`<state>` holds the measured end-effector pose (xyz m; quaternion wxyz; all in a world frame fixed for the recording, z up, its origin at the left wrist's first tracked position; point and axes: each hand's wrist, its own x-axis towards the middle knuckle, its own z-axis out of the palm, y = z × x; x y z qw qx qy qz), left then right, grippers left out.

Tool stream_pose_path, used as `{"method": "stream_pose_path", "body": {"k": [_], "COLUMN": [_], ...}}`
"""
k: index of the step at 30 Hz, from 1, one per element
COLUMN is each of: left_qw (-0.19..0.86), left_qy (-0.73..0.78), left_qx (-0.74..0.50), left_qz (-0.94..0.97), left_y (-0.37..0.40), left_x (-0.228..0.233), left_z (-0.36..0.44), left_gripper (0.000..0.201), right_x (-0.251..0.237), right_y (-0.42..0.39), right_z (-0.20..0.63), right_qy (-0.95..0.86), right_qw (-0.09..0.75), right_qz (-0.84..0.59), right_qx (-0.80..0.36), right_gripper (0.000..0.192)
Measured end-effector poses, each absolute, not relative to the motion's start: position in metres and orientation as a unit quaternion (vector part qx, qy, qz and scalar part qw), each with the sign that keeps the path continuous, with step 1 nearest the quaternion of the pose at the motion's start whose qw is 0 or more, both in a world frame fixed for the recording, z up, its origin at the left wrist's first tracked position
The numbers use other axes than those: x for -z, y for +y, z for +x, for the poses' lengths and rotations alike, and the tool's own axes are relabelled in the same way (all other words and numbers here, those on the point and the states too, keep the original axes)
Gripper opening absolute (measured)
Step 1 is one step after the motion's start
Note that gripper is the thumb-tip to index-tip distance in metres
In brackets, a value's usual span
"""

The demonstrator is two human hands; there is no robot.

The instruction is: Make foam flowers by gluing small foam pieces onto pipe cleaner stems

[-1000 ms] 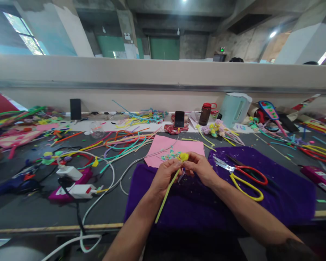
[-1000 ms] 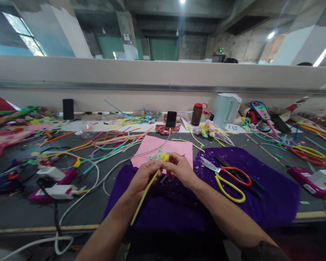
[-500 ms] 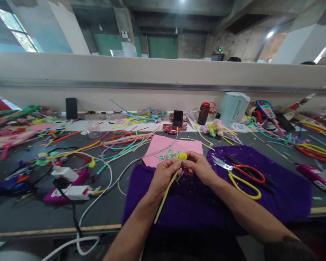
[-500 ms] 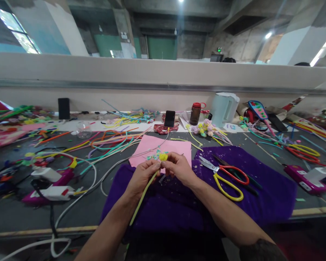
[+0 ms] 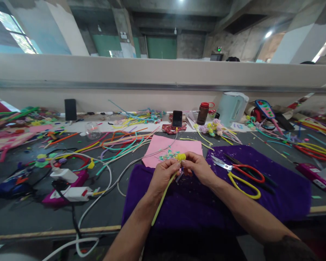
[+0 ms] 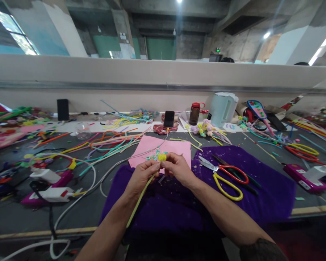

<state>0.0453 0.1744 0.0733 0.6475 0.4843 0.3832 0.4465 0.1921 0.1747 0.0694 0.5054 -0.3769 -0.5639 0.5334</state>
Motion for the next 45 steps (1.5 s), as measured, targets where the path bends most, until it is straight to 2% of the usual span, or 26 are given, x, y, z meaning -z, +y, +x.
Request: {"method": "stream_pose_path", "body": {"k": [7, 14, 17, 21, 24, 27, 35, 41, 45], "left_qw": [0.661, 0.703, 0.719, 0.735, 0.738, 0.744, 0.751, 0.738, 0.733], "left_qy": [0.379, 0.355, 0.350, 0.341, 0.332, 0.331, 0.329, 0.333, 0.336], "left_qx": [-0.443, -0.434, -0.439, -0.463, -0.471, -0.460, -0.445, -0.454, -0.472], "left_qz": [0.472, 0.438, 0.410, 0.359, 0.351, 0.354, 0.361, 0.372, 0.357], "left_y": [0.176, 0.177, 0.179, 0.181, 0.182, 0.181, 0.178, 0.180, 0.180], "left_x": [-0.072, -0.073, -0.072, -0.070, -0.067, -0.066, -0.072, -0.070, -0.069], "left_z": [0.045, 0.044, 0.044, 0.042, 0.042, 0.042, 0.045, 0.044, 0.044], "left_gripper": [0.026, 0.023, 0.020, 0.021, 0.020, 0.020, 0.025, 0.023, 0.022], "right_x": [-0.067, -0.063, -0.065, -0.067, -0.068, -0.069, -0.071, -0.068, -0.064], "right_y": [0.176, 0.177, 0.178, 0.178, 0.176, 0.175, 0.182, 0.178, 0.175], "right_z": [0.192, 0.194, 0.195, 0.195, 0.194, 0.194, 0.204, 0.200, 0.198], "right_qy": [-0.587, -0.617, -0.595, -0.532, -0.528, -0.535, -0.520, -0.583, -0.650], "right_qw": [0.497, 0.470, 0.497, 0.556, 0.545, 0.540, 0.603, 0.561, 0.551], "right_qz": [-0.382, -0.351, -0.353, -0.386, -0.389, -0.393, -0.408, -0.422, -0.418], "right_qx": [-0.513, -0.525, -0.524, -0.508, -0.522, -0.517, -0.446, -0.409, -0.315], "right_gripper": [0.018, 0.031, 0.036, 0.026, 0.020, 0.021, 0.032, 0.019, 0.017]}}
